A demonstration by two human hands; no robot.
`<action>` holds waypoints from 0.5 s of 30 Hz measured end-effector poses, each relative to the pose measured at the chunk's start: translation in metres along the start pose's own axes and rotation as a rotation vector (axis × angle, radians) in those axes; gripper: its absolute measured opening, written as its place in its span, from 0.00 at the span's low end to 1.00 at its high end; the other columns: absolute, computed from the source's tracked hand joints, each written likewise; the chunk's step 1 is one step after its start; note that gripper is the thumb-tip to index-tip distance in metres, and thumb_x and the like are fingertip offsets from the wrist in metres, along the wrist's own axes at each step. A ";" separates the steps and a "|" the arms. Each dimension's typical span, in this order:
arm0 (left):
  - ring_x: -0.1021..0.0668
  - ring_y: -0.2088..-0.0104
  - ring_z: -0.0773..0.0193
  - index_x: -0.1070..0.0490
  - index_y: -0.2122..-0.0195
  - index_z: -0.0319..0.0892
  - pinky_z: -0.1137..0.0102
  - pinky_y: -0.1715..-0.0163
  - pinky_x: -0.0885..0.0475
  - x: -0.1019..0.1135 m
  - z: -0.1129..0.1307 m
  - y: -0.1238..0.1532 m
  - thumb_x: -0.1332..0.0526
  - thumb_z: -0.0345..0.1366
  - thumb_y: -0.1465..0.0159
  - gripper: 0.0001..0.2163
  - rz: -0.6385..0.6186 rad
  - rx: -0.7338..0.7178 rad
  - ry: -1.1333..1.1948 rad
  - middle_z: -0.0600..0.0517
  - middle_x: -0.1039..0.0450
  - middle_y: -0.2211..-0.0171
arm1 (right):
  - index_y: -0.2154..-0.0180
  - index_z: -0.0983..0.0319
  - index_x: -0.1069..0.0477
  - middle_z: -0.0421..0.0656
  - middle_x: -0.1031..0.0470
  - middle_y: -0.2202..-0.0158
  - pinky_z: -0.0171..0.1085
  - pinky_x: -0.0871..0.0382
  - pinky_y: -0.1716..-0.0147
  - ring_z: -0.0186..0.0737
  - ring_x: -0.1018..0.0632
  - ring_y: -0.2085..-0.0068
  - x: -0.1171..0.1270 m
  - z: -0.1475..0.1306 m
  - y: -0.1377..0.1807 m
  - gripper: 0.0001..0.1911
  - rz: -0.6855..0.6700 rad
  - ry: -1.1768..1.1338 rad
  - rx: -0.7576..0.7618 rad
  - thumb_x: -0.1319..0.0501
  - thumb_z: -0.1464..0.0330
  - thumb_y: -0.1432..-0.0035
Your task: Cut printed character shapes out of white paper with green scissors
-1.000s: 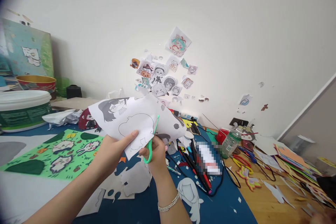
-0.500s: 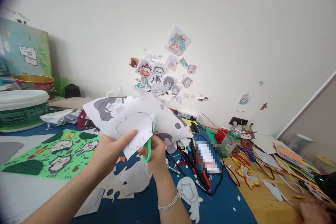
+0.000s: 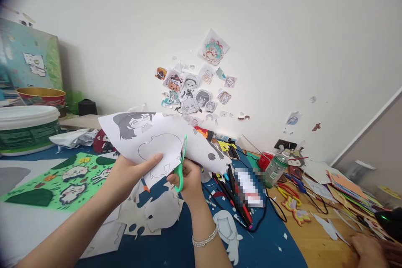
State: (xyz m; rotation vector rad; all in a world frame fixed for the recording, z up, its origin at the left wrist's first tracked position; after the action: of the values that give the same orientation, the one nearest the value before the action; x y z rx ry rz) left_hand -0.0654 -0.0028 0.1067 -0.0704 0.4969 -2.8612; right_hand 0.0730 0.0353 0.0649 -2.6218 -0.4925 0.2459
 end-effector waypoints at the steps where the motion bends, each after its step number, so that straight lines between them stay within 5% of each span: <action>1: 0.26 0.56 0.49 0.34 0.52 0.41 0.59 0.60 0.28 0.001 0.001 0.000 0.38 0.45 0.50 0.25 0.014 0.007 -0.008 0.43 0.28 0.55 | 0.71 0.63 0.32 0.37 0.39 0.81 0.33 0.41 0.80 0.32 0.39 0.79 0.000 0.001 0.000 0.22 -0.004 0.005 0.012 0.33 0.53 0.63; 15: 0.24 0.61 0.50 0.31 0.54 0.43 0.64 0.67 0.26 0.010 0.003 -0.006 0.36 0.45 0.53 0.25 0.018 0.023 0.012 0.45 0.25 0.59 | 0.59 0.61 0.29 0.43 0.29 0.74 0.36 0.33 0.73 0.43 0.28 0.69 0.003 -0.001 -0.001 0.25 -0.065 0.094 -0.009 0.33 0.58 0.61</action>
State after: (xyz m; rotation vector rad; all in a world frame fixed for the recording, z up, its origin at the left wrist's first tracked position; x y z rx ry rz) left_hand -0.0765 -0.0009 0.1114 -0.0449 0.4650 -2.8509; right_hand 0.0753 0.0368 0.0663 -2.6067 -0.5470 0.0989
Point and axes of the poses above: each hand's wrist, its own y-axis away from the middle knuckle, its own x-axis out of the back of the hand, z = x × y, the point moved 6 cm from there along -y, towards the middle knuckle
